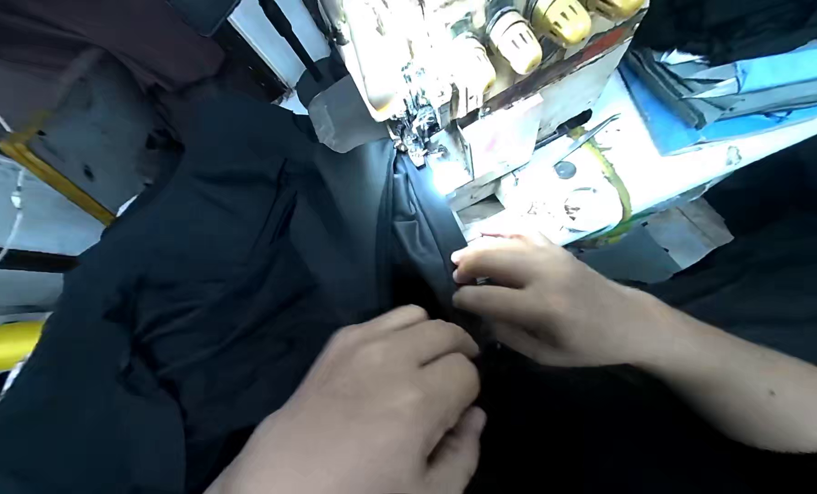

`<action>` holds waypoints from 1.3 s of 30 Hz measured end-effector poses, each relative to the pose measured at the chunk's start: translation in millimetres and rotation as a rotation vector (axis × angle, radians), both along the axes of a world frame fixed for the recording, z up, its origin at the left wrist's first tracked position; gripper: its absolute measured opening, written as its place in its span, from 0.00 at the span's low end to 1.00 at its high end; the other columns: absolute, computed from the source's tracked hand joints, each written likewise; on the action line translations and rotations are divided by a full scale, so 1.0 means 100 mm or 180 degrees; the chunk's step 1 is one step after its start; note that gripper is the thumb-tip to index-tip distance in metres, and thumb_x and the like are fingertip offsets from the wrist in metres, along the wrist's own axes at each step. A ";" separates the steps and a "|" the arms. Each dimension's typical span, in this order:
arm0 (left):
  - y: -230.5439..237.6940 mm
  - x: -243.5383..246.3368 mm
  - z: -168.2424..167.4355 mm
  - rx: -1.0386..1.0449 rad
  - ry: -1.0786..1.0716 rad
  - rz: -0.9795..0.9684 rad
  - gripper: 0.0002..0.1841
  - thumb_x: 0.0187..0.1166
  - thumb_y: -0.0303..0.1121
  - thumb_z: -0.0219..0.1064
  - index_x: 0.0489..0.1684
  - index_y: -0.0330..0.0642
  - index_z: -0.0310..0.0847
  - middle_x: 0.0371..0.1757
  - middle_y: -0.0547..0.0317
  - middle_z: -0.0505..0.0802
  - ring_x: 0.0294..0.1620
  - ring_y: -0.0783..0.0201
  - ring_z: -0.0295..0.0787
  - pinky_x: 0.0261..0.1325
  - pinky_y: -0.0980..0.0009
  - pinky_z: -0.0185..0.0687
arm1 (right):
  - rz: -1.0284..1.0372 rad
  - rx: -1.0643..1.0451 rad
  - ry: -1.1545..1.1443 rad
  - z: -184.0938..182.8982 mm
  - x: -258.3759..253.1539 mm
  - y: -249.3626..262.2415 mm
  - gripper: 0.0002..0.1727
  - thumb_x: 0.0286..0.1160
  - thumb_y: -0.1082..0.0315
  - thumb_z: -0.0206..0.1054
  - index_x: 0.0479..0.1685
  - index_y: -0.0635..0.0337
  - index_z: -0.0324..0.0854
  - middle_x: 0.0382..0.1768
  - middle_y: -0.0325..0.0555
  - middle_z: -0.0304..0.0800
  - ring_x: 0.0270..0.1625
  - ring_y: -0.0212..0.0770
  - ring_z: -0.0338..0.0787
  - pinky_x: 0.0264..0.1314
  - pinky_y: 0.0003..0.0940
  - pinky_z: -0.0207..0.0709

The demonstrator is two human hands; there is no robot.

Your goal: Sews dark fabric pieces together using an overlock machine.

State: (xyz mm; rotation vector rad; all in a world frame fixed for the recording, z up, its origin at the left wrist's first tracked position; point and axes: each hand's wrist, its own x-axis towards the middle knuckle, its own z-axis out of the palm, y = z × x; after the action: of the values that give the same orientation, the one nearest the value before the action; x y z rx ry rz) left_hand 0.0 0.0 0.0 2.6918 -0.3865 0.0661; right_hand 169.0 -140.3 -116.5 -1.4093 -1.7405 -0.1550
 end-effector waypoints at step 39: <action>0.04 0.80 -0.48 0.1851 -0.0137 0.0874 0.05 0.62 0.28 0.67 0.19 0.38 0.82 0.43 0.47 0.93 0.39 0.47 0.89 0.27 0.57 0.75 | -0.0202 -0.0605 0.1423 -0.63 -0.42 0.39 0.19 0.73 0.70 0.61 0.59 0.69 0.87 0.64 0.62 0.88 0.76 0.57 0.83 0.79 0.57 0.71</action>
State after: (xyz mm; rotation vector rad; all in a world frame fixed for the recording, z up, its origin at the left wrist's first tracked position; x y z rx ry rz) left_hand 79.8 4.1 -48.2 3.3085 -0.0412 0.1050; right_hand 127.0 -101.0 -179.4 -1.4993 -1.3666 0.2804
